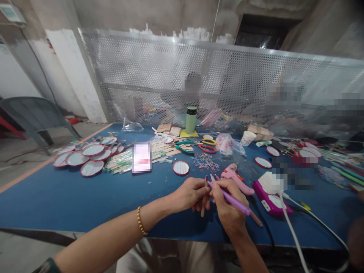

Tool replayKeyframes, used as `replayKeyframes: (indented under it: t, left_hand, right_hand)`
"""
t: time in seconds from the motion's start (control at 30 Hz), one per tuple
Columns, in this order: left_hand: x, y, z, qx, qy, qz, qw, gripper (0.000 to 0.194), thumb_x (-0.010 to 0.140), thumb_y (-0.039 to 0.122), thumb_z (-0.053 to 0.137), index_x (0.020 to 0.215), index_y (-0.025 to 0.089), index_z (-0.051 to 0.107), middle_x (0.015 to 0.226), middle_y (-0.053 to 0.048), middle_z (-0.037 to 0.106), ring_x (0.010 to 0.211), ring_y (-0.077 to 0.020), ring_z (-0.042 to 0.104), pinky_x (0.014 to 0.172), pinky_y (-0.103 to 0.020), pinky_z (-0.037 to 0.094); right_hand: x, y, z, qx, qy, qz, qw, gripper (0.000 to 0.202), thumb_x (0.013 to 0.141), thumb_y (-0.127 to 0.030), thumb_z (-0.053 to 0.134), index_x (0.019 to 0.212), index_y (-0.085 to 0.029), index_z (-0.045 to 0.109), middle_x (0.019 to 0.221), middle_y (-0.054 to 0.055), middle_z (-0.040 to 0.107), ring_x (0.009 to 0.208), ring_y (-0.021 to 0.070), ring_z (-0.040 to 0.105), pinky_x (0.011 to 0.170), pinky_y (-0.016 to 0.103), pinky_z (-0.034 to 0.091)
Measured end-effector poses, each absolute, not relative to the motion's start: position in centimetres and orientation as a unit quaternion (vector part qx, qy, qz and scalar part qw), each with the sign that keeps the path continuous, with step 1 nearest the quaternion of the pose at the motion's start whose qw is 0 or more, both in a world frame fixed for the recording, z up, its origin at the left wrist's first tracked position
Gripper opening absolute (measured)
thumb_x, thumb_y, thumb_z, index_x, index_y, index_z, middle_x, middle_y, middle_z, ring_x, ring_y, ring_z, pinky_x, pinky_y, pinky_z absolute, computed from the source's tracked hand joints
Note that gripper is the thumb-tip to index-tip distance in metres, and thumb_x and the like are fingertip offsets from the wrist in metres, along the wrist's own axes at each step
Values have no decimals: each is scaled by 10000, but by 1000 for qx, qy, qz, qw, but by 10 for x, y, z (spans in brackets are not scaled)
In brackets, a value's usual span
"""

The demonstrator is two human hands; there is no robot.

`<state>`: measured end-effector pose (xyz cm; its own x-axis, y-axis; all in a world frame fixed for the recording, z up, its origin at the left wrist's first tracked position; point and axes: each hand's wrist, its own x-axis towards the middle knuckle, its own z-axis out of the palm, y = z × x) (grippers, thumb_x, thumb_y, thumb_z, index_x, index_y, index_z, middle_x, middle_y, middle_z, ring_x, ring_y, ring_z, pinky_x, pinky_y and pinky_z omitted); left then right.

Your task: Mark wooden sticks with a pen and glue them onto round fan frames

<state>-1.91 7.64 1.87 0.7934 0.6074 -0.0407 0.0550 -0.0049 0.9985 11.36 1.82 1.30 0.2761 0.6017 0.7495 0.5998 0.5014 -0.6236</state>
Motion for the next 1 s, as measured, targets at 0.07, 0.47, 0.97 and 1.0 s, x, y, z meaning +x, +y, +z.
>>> replayKeyframes:
  t: [0.07, 0.47, 0.97, 1.0]
  left_hand:
    - [-19, 76, 19, 672, 245, 209, 667, 601, 780, 771, 524, 745, 171, 497, 604, -2, 603, 422, -73, 500, 392, -188, 383]
    - [-18, 76, 18, 672, 246, 211, 666, 603, 769, 774, 532, 744, 172, 494, 602, 3, 604, 418, -68, 495, 394, -184, 386]
    - [-19, 77, 18, 676, 245, 211, 662, 569, 816, 732, 530, 747, 168, 507, 593, 7, 607, 413, -69, 495, 392, -183, 381]
    - [-19, 77, 18, 676, 247, 211, 661, 567, 816, 730, 531, 746, 168, 505, 593, 7, 607, 413, -69, 494, 391, -183, 378]
  right_hand:
    - [114, 18, 14, -500, -598, -4, 626, 192, 893, -244, 596, 707, -199, 614, 565, -35, 627, 447, 110, 567, 459, 228, 478]
    - [115, 19, 11, -509, -595, 11, 623, 193, 886, -253, 609, 700, -201, 610, 564, -35, 630, 447, 113, 571, 450, 228, 474]
    - [114, 19, 11, -500, -593, 5, 631, 181, 889, -241, 615, 713, -200, 610, 572, -41, 628, 458, 110, 579, 470, 229, 481]
    - [114, 19, 11, -500, -594, 7, 630, 188, 891, -240, 613, 707, -200, 606, 567, -43, 622, 456, 108, 576, 470, 227, 479]
